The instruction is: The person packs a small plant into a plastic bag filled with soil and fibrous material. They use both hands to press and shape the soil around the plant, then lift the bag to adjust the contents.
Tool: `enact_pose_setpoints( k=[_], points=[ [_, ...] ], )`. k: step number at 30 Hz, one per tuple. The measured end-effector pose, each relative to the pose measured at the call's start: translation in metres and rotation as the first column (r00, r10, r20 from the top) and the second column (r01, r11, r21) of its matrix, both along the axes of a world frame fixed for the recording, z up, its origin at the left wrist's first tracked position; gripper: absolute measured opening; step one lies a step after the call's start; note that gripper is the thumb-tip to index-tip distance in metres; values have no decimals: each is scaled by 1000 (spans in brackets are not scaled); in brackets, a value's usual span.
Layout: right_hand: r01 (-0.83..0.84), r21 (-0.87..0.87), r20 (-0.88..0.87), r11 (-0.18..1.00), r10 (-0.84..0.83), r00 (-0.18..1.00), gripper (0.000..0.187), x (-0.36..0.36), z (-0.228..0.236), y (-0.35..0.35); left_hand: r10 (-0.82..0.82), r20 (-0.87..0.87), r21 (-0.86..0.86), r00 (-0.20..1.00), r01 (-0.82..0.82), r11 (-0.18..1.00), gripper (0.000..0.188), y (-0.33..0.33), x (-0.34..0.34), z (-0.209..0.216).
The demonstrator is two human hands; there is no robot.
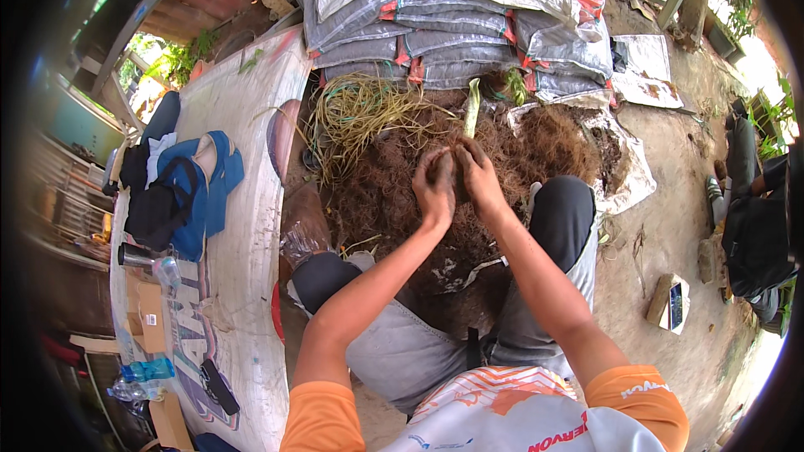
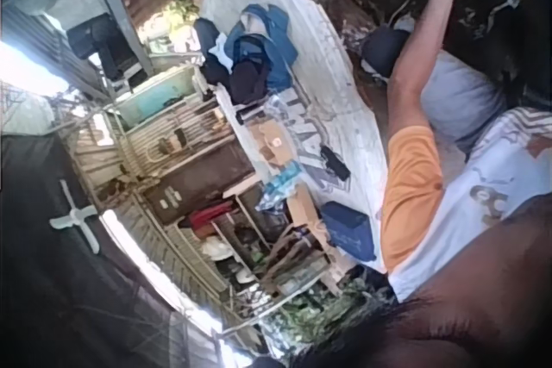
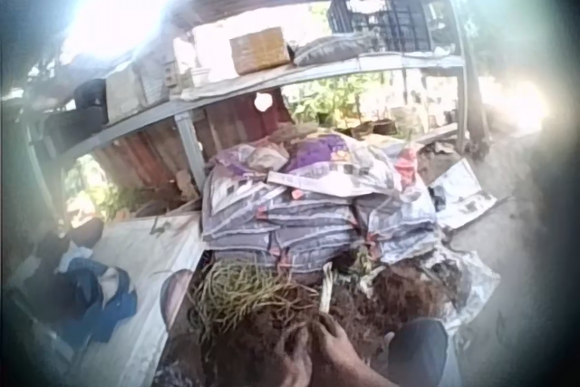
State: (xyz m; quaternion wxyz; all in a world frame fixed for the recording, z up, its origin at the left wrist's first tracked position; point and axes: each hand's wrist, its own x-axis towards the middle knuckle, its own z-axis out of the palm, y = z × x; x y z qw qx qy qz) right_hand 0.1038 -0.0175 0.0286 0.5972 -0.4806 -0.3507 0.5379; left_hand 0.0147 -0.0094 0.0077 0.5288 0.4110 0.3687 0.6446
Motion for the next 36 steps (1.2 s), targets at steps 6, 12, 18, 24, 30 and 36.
enact_pose_setpoints(
  k=[6,12,18,24,30,36],
  points=[
    [-167,-52,-218,985,152,964,57,28,36,-2,-204,453,-348,868,383,856,44,27,-23,28],
    [21,284,226,959,-88,970,38,11,18,3,-231,529,-344,817,455,821,44,22,-22,38],
    [52,235,185,971,-98,978,33,-3,21,-9,-245,616,-324,749,524,788,47,11,-15,38],
    [-7,314,-22,950,15,1000,42,11,30,-6,-290,649,-282,703,577,767,48,16,-23,40],
    [82,191,-231,978,-37,972,44,-2,12,-5,-196,377,-367,905,340,866,53,7,-7,33],
    [-123,-96,-812,988,-6,584,40,0,14,-6,-160,-211,-282,964,96,955,70,1,-8,44]
  ],
)
